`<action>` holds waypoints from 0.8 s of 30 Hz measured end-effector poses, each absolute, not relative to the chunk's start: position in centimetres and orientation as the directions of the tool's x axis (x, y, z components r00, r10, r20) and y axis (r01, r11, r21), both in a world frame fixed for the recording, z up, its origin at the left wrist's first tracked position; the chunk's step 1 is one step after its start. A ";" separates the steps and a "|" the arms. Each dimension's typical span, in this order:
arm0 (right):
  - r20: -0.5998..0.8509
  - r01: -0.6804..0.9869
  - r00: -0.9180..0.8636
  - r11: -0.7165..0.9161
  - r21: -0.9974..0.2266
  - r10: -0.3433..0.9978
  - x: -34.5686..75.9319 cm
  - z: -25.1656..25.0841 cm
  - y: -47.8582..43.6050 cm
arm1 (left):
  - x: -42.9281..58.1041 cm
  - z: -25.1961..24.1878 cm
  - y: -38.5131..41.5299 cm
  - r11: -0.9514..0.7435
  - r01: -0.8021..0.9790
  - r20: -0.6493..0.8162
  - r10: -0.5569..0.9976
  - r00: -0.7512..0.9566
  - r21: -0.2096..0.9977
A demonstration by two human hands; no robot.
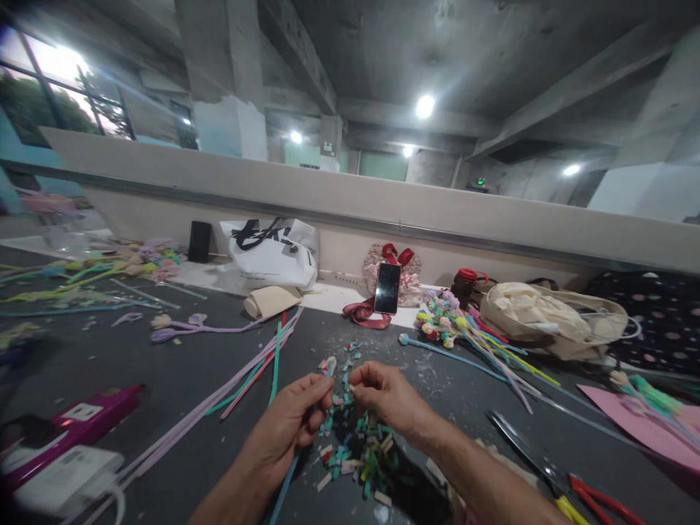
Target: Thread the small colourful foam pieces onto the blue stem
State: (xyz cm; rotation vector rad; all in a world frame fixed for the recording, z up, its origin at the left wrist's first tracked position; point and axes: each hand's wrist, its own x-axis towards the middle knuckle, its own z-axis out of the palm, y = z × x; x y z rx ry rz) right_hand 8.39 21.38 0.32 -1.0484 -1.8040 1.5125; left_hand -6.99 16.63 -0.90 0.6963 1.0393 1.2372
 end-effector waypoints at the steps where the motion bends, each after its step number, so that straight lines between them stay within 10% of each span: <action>1: -0.057 0.212 -0.538 0.070 -0.975 0.841 8.2 0.4 21.3 | -6.9 -0.9 16.6 0.225 -0.414 -0.254 0.967 -0.014 0.882; 24: 0.083 0.248 -0.420 0.202 -0.947 0.904 5.5 -0.7 20.8 | -6.4 -1.9 16.8 0.121 -0.421 -0.212 0.961 -0.177 0.899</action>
